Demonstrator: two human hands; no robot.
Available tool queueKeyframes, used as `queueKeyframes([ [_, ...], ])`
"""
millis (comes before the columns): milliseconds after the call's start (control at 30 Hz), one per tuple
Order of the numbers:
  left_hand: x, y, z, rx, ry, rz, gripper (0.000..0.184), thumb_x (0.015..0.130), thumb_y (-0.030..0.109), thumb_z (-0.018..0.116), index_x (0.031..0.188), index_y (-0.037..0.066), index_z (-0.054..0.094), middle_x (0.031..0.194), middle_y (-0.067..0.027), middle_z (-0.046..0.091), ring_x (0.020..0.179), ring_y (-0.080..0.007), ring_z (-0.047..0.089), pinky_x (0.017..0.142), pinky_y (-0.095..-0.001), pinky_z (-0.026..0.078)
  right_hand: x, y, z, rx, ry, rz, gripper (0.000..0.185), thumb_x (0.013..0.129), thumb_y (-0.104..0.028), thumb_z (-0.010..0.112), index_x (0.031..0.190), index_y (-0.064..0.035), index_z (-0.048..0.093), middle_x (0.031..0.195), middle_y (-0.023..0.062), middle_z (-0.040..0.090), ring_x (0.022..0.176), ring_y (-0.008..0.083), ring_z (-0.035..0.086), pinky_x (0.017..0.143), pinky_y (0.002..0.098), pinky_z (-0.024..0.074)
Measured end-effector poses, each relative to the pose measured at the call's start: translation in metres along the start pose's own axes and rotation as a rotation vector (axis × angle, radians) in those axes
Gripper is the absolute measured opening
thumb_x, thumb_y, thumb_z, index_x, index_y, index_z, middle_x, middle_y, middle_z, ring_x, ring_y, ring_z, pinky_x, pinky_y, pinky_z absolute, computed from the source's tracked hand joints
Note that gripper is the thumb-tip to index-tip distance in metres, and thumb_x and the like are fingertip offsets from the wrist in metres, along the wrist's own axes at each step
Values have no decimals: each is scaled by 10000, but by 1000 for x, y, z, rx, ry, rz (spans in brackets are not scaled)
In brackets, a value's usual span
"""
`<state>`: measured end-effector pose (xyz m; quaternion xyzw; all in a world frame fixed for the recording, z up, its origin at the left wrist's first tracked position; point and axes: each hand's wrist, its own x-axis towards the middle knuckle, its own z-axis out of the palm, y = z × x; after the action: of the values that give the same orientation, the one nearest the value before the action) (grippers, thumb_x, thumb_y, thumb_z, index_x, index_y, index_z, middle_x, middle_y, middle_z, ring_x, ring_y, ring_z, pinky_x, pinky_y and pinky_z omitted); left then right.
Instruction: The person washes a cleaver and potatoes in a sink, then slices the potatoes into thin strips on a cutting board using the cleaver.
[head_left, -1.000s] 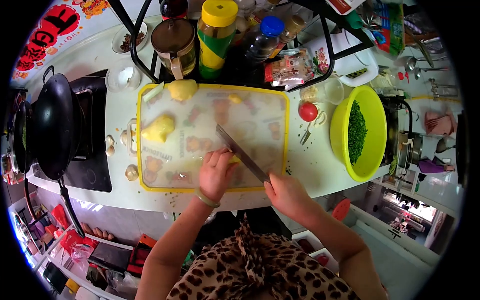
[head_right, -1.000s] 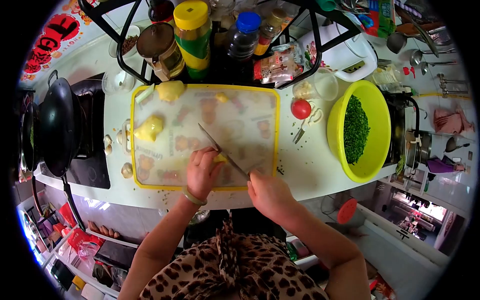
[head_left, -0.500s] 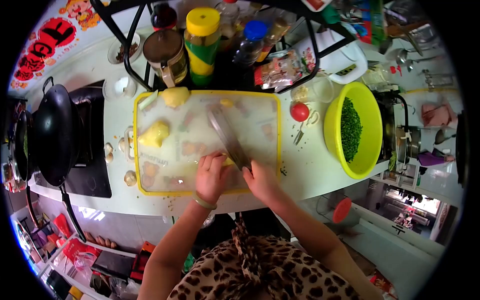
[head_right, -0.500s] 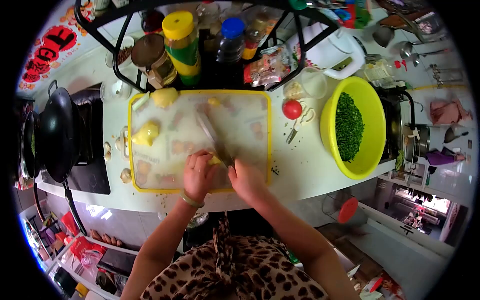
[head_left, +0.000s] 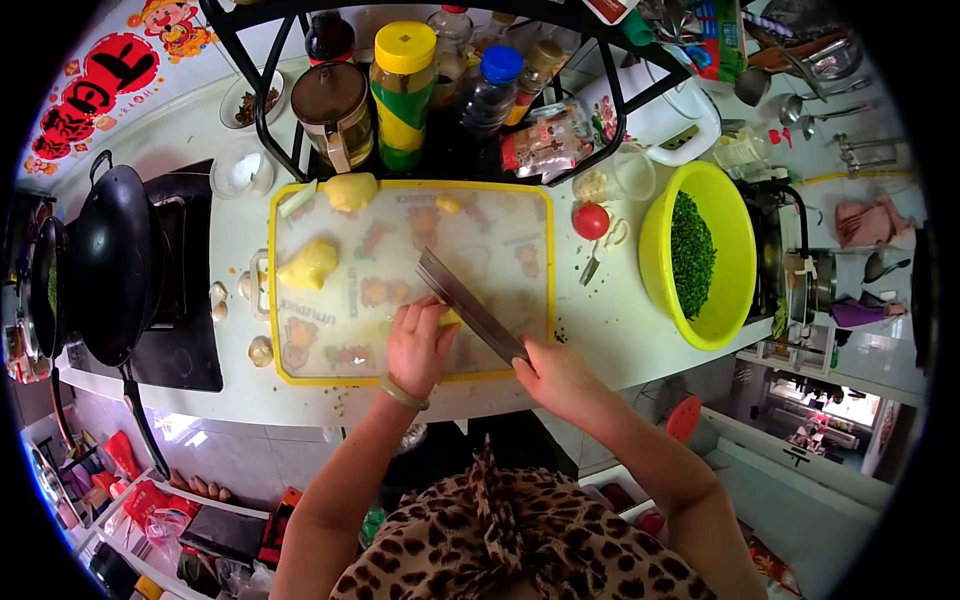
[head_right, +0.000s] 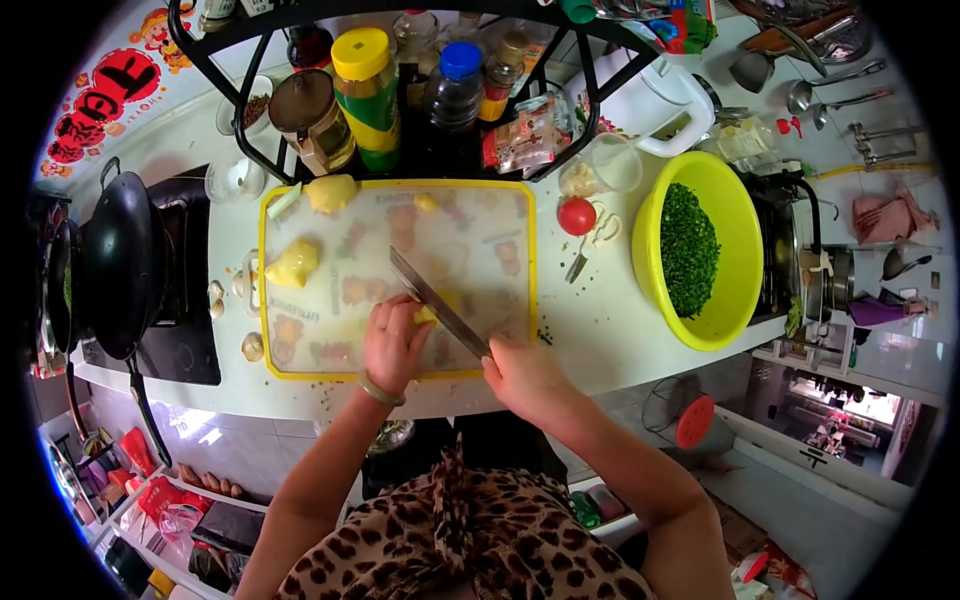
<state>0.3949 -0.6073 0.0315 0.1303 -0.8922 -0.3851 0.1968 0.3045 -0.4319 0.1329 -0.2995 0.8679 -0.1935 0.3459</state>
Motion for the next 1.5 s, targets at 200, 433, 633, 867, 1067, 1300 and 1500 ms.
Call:
queueKeyframes([
  [200, 0, -3, 1, 10, -4, 14, 322, 690, 64, 728, 976, 60, 581, 1062, -111, 606, 946, -322, 565, 802, -391, 483, 10, 0, 7, -42, -12, -13, 166, 879, -153, 534, 861, 6, 491, 701, 213, 591, 667, 414, 587, 604, 500, 460],
  [433, -2, -4, 1, -56, -26, -27, 351, 655, 25, 723, 978, 43, 588, 1064, -139, 599, 959, -345, 554, 823, -402, 465, 32, 3, 46, 14, 86, 4, 156, 866, -161, 547, 871, -11, 505, 710, 206, 601, 658, 406, 595, 602, 501, 465],
  [633, -3, -4, 4, -14, -1, -8, 310, 687, 46, 710, 970, 33, 585, 1075, -144, 597, 965, -349, 551, 838, -414, 464, 61, -17, 56, -9, 205, -1, 150, 850, -160, 531, 851, -10, 533, 734, 201, 615, 685, 407, 607, 620, 517, 467],
  [867, -5, -1, 1, -51, -26, -54, 372, 697, 48, 723, 1028, 29, 555, 1069, -169, 582, 977, -360, 544, 842, -415, 457, 33, -8, 11, 70, 110, 61, 202, 886, -204, 520, 856, -5, 527, 722, 207, 607, 688, 422, 591, 642, 513, 463],
  [1067, -4, 5, -1, -63, -21, -112, 360, 702, 51, 732, 1007, 25, 545, 1060, -173, 582, 963, -362, 551, 830, -415, 457, 11, -6, 2, 32, 35, 44, 218, 892, -218, 532, 855, -3, 521, 715, 209, 603, 691, 418, 594, 637, 502, 469],
  [1300, -2, 4, -1, -57, 6, -65, 343, 695, 45, 735, 984, 28, 550, 1053, -171, 590, 956, -356, 555, 812, -418, 465, 4, -3, 4, 55, -22, 61, 209, 889, -193, 534, 886, 16, 520, 731, 218, 603, 699, 421, 594, 640, 496, 470],
  [1500, -3, 0, 2, -44, 5, -51, 334, 678, 47, 738, 963, 40, 565, 1055, -143, 593, 955, -345, 559, 808, -410, 475, 10, -8, 1, 48, -82, 96, 209, 895, -189, 525, 903, 19, 517, 739, 224, 600, 718, 426, 591, 652, 500, 465],
])
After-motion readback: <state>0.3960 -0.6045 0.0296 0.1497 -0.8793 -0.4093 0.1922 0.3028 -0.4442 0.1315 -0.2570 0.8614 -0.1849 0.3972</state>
